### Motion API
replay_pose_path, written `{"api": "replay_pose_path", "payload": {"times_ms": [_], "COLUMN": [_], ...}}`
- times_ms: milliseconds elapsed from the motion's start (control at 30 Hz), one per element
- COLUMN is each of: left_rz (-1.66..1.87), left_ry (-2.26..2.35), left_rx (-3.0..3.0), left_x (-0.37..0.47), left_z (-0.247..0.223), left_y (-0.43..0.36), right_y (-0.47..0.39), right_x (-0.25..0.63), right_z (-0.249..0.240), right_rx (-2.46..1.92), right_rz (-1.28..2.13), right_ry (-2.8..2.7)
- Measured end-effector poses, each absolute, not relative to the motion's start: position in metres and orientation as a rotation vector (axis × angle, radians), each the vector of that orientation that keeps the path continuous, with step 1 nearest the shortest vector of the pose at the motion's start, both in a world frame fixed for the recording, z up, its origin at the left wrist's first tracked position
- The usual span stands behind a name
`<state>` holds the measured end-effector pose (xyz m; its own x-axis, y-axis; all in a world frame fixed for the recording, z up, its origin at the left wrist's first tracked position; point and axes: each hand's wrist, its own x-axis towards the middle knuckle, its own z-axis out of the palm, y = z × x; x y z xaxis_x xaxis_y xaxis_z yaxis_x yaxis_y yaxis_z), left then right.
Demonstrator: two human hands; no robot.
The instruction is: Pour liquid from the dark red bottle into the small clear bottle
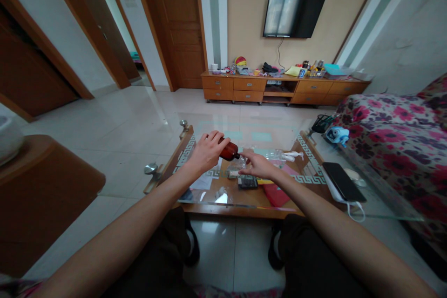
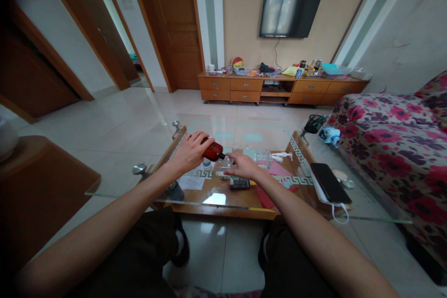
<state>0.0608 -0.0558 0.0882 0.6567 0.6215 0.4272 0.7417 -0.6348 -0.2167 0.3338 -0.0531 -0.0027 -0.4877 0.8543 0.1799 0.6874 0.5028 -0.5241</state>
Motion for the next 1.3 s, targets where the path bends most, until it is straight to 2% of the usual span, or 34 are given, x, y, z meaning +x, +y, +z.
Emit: {"api": "replay_pose_path", "payload": {"times_ms": [900, 1300], "left_rz": [-0.479, -0.408], "left_ry": [-1.029, -0.868], "left_rx": [-2.497, -2.477], "left_x": [0.062, 0.065], "left_z": [0.089, 0.1], "left_y": [-0.055, -0.053], "right_y": [-0.055, -0.055], "right_x": [0.332, 0.331], "right_z": [0.0, -0.002], "right_rx": [-1.29, -1.276], "right_rz": [0.582, 0.587], "right_ry": [-2.322, -2.324]}}
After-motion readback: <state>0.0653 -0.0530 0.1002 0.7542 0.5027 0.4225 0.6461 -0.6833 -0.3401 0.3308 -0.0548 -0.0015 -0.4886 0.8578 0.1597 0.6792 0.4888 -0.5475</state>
